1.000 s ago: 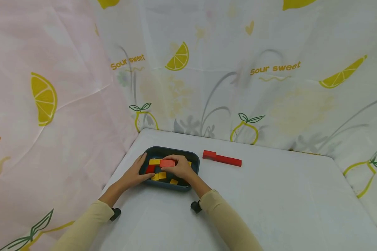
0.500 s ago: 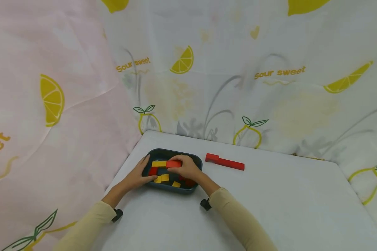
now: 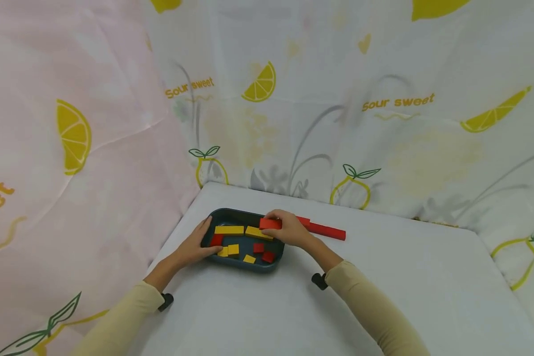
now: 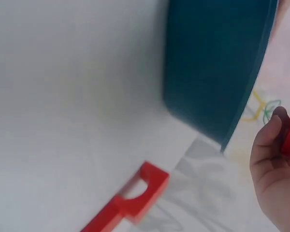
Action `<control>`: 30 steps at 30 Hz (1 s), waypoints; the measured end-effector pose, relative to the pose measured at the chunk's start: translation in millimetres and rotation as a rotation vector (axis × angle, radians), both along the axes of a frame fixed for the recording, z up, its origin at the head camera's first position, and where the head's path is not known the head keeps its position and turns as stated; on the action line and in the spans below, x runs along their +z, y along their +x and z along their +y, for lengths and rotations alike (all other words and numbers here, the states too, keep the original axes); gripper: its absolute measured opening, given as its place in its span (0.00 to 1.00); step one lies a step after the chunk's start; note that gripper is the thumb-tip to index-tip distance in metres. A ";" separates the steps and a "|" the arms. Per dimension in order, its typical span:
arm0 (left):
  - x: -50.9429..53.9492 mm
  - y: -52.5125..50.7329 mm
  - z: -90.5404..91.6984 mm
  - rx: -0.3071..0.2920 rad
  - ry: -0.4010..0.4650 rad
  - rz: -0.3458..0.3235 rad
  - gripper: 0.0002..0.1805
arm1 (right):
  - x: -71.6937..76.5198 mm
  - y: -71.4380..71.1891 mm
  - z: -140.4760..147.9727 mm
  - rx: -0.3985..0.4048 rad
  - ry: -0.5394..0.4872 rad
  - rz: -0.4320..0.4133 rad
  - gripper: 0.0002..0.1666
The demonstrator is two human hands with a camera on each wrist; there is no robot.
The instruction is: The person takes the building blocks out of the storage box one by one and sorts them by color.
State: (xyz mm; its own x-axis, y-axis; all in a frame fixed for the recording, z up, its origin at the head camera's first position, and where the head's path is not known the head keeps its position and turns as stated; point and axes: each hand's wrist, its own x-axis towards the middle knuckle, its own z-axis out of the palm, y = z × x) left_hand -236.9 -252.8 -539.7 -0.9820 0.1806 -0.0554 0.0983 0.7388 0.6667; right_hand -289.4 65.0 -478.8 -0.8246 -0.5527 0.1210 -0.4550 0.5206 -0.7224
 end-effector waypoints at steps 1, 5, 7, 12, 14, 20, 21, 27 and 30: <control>-0.7 -0.1 0.2 0.000 0.002 -0.001 0.59 | 1.4 -0.6 4.9 -0.004 0.004 0.010 0.21; -3.4 0.2 1.8 0.001 0.006 -0.003 0.59 | 5.0 -4.7 29.6 0.004 0.011 0.061 0.22; -4.0 0.8 2.4 0.001 0.011 -0.006 0.59 | 4.8 -7.5 45.3 -0.005 0.024 0.096 0.22; -2.3 2.6 1.3 0.004 0.016 -0.004 0.59 | 0.6 -14.1 87.5 -0.092 0.082 0.094 0.24; 0.1 2.4 0.6 0.001 0.010 -0.003 0.59 | -1.9 -16.3 104.3 -0.140 0.098 0.077 0.24; 4.6 -0.1 0.9 -0.002 -0.012 -0.003 0.59 | -13.4 -19.7 150.3 -0.289 0.166 0.010 0.25; 4.2 -0.7 0.9 -0.002 -0.016 -0.003 0.59 | -15.3 -19.9 157.0 -0.305 0.179 -0.006 0.25; 2.2 0.2 0.5 0.010 -0.021 -0.013 0.60 | -28.7 -22.1 190.0 -0.363 0.233 -0.061 0.26; 0.8 1.1 0.5 0.012 -0.027 -0.014 0.59 | -36.1 -23.4 201.1 -0.374 0.258 -0.099 0.26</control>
